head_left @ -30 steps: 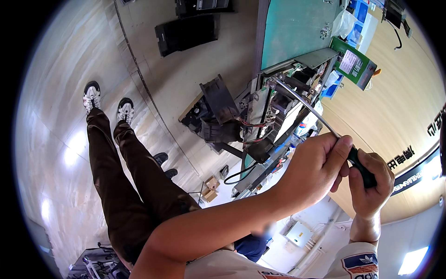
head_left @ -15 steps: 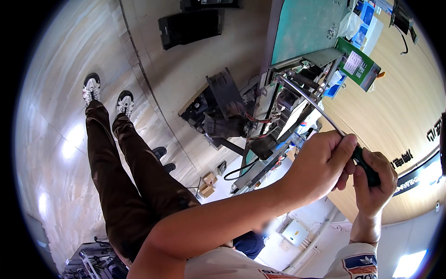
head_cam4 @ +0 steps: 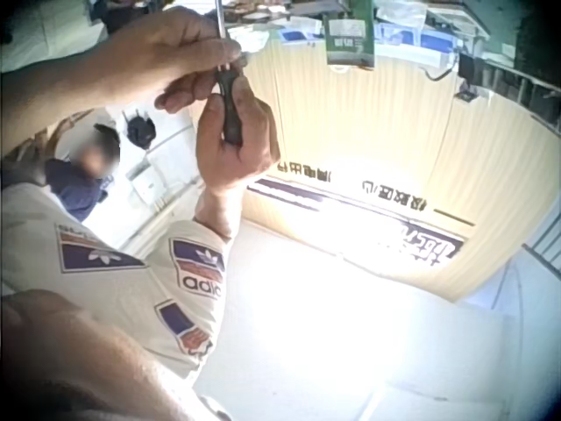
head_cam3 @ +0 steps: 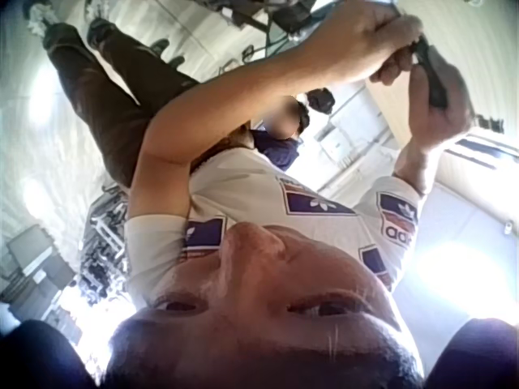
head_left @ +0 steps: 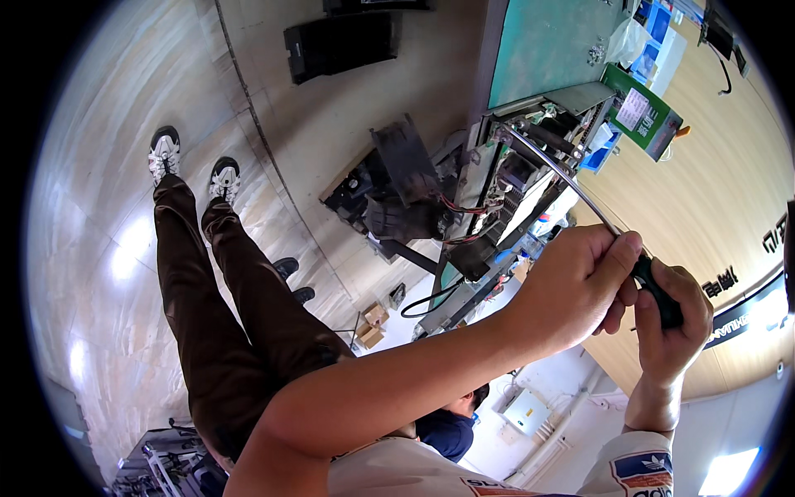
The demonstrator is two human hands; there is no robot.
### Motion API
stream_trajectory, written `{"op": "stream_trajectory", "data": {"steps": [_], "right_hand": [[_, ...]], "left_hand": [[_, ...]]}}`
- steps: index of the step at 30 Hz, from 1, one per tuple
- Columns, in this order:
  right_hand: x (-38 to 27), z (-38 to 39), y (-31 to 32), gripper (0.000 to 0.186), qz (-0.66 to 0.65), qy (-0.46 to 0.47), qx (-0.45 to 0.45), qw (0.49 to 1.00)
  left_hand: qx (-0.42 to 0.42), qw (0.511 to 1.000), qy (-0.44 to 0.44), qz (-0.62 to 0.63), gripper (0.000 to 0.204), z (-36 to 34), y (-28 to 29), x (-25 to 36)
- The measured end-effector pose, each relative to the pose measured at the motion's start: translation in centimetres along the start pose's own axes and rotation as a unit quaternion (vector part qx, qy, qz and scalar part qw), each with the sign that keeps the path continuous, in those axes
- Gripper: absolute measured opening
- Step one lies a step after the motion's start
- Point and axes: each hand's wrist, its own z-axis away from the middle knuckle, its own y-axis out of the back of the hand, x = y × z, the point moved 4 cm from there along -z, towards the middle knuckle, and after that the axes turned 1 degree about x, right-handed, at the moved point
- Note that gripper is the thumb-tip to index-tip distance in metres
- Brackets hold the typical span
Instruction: The person uses a heat gun and screwdriver to disassemble a power supply unit, removing screws and heating components on the circuit board.
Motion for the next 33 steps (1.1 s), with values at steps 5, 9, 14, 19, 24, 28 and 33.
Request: {"op": "stream_trajectory", "data": {"steps": [5, 9, 14, 19, 24, 28, 33], "right_hand": [[-0.2, -1.3, 0.4, 0.034, 0.059, 0.099, -0.006, 0.993], [-1.1, -2.8, 1.1, 0.034, 0.075, 0.114, -0.030, 0.990], [-1.1, -2.9, 1.8, 0.025, 0.010, 0.002, -0.061, 0.998], [0.3, -2.0, 1.2, 0.021, -0.097, -0.140, -0.051, 0.984], [0.5, -1.9, 0.9, 0.020, -0.190, -0.196, -0.055, 0.960], [-0.2, -0.1, 1.2, 0.023, -0.120, -0.122, -0.040, 0.984], [2.3, 5.3, 3.0, 0.025, -0.148, -0.144, -0.013, 0.978]], "left_hand": [[0.012, 0.998, 0.000, 0.059, 0.047, -0.4, -0.4, -0.1], [-0.012, 0.997, 0.002, 0.072, 0.047, -0.8, -0.7, 0.3], [0.005, 0.998, -0.001, 0.057, 0.050, -0.7, -1.0, 0.8], [0.025, 0.999, 0.011, 0.022, 0.050, -0.5, -0.9, 0.4], [0.063, 0.997, 0.021, 0.048, 0.048, -0.3, -1.3, 0.4], [0.065, 0.997, 0.037, -0.007, 0.043, 0.6, -2.2, -0.4], [0.044, 0.995, 0.069, -0.055, 0.043, 1.2, -5.1, -4.1]]}}
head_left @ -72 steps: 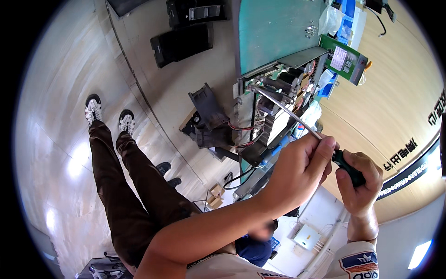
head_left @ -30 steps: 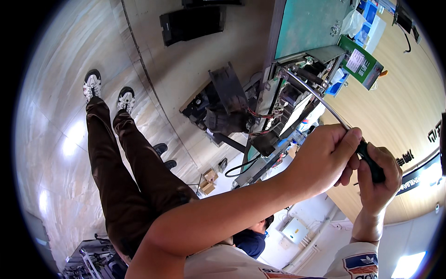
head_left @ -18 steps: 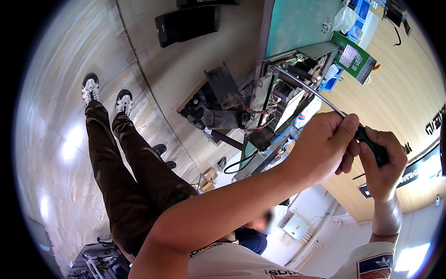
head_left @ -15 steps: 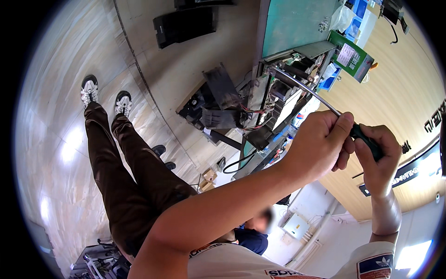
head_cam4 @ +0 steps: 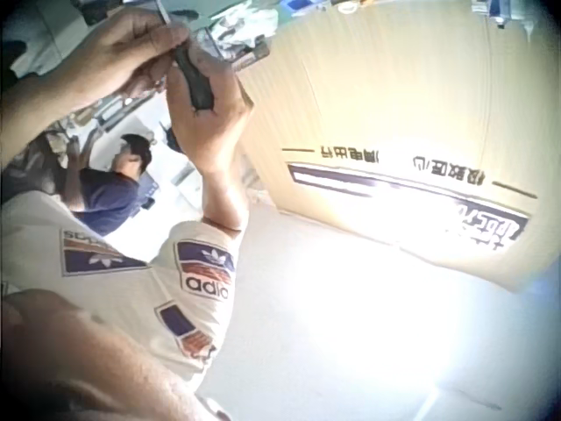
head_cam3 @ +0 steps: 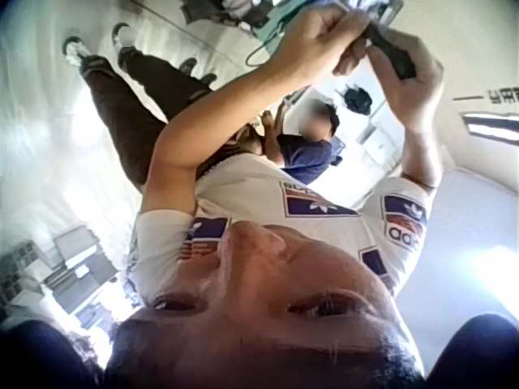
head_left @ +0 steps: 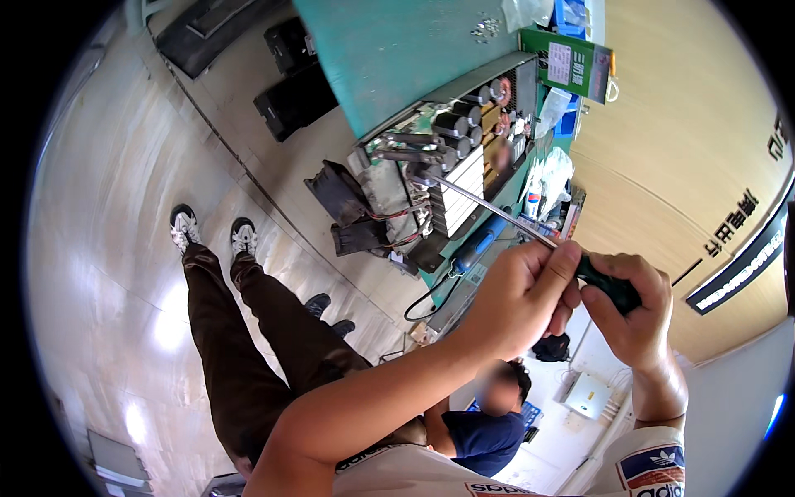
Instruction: The person uses a heat gun and screwdriver to disassemble a power supply unit, removing screws and heating components on the circuit board.
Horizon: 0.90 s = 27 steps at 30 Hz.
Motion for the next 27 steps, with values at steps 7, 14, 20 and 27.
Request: {"op": "stream_trajectory", "data": {"steps": [7, 14, 20, 27], "right_hand": [[6.4, 3.0, 0.7, 0.025, -0.038, 0.021, 0.058, 0.997], [14.4, 1.6, -0.6, 0.029, -0.055, 0.033, 0.072, 0.995], [18.7, -3.1, 1.4, 0.027, -0.071, 0.096, 0.154, 0.981], [19.7, -11.5, 2.7, 0.024, -0.023, 0.096, 0.135, 0.986]], "left_hand": [[-0.005, 0.994, 0.079, -0.069, 0.037, -2.9, -1.9, -4.6], [0.033, 0.989, 0.098, -0.103, 0.038, -8.8, -0.3, -8.9], [0.057, 0.989, 0.084, -0.106, 0.039, -12.5, -0.5, -9.7], [-0.017, 0.978, 0.129, -0.163, 0.035, -7.7, 1.8, -7.5]]}}
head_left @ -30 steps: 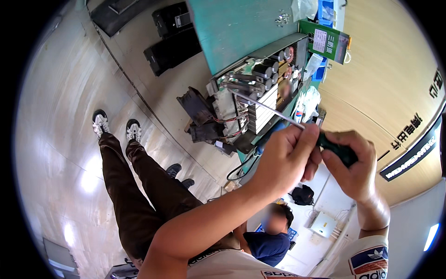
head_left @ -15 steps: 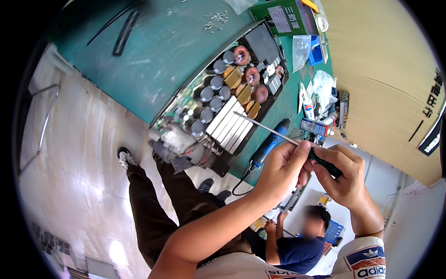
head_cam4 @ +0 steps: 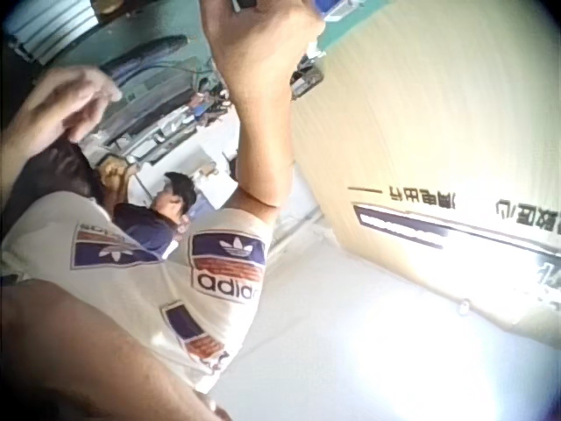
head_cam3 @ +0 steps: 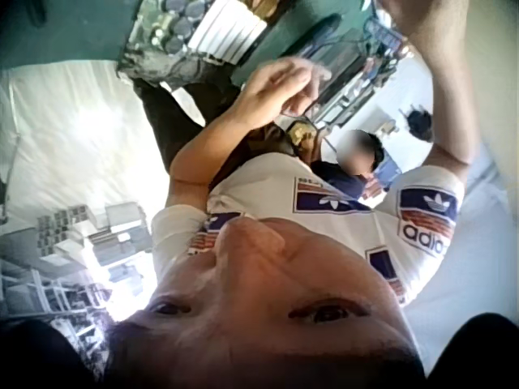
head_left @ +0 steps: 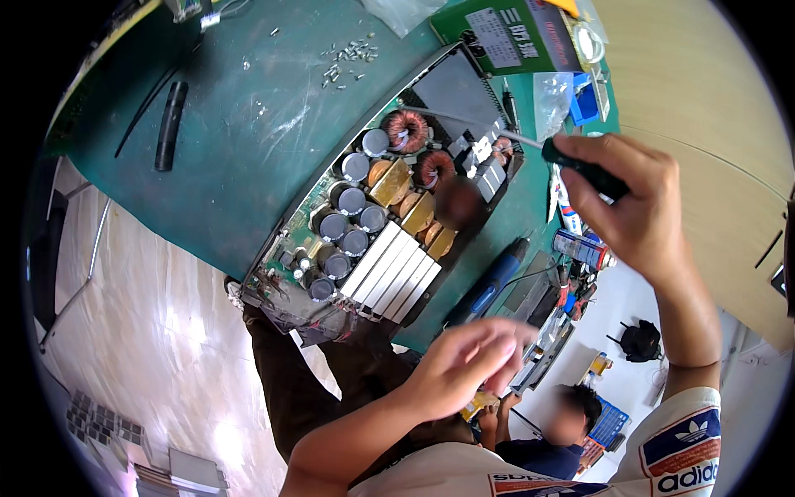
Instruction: The person uses a heat gun and screwdriver to disassemble a power supply unit, removing screws and heating components on the circuit board.
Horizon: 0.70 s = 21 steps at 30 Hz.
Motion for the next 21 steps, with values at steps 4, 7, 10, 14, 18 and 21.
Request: {"op": "stream_trajectory", "data": {"steps": [4, 7, 10, 14, 18, 21], "right_hand": [[1.6, -1.7, -0.5, 0.025, 0.022, 0.020, -0.003, 1.000], [2.6, -2.0, -0.8, 0.026, -0.030, -0.045, -0.029, 0.998], [2.5, -2.1, -1.0, 0.027, -0.063, -0.078, -0.028, 0.995], [2.7, -3.0, -0.7, 0.026, -0.045, -0.030, -0.048, 0.997], [2.4, -3.2, 0.3, 0.025, -0.013, 0.022, -0.058, 0.998], [1.5, -3.5, 0.3, 0.025, -0.008, 0.041, -0.062, 0.997]], "left_hand": [[-0.023, 0.995, 0.091, 0.026, 0.033, 4.7, 1.8, -0.7], [-0.002, 0.990, 0.138, 0.025, 0.033, 7.8, 3.4, -1.1], [0.014, 0.988, 0.145, 0.045, 0.034, 10.4, 4.3, -1.5], [0.016, 0.991, 0.121, 0.054, 0.033, 12.2, 4.9, -1.5], [0.037, 0.989, 0.126, 0.072, 0.034, 13.3, 5.2, -1.6], [0.057, 0.987, 0.123, 0.091, 0.034, 13.9, 5.5, -2.1]]}}
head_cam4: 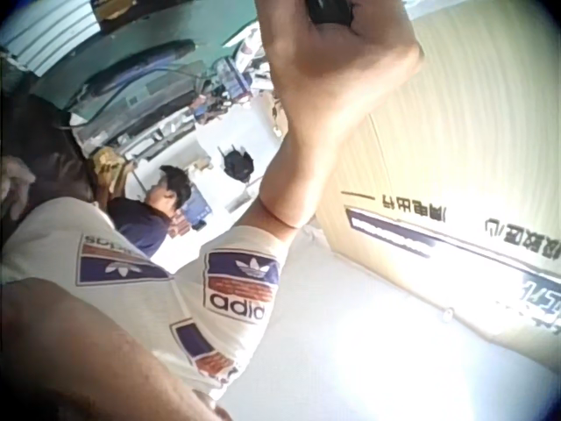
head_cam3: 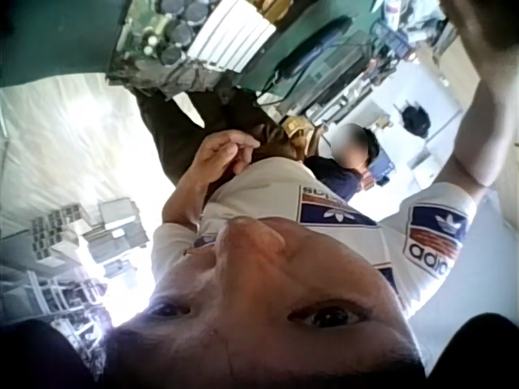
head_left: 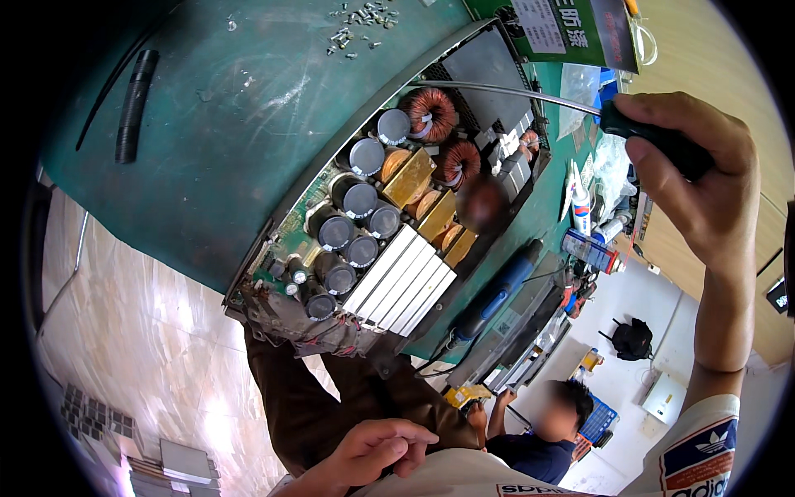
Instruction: The person uses a heat gun and screwdriver to disassemble a power supply unit, removing screws and heating components on the circuit board.
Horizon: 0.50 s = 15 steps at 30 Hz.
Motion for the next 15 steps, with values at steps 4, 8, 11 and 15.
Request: {"op": "stream_trajectory", "data": {"steps": [4, 8, 11, 15], "right_hand": [[-1.1, -0.8, -0.3, 0.025, 0.020, 0.036, -0.016, 0.999], [-1.3, -1.2, -0.5, 0.025, 0.018, 0.051, -0.031, 0.998], [-1.4, -1.2, -0.7, 0.025, 0.014, 0.047, -0.029, 0.998], [-1.2, -1.0, -0.8, 0.025, 0.021, 0.058, -0.017, 0.998]], "left_hand": [[0.032, 0.999, 0.002, -0.010, 0.038, 0.3, 0.3, -0.2], [0.053, 0.998, -0.008, -0.012, 0.040, 0.6, 0.7, -0.3], [0.022, 0.999, -0.027, 0.004, 0.035, 0.7, 1.1, -0.5], [0.028, 0.999, -0.023, 0.017, 0.037, 0.8, 1.2, -0.5]]}}
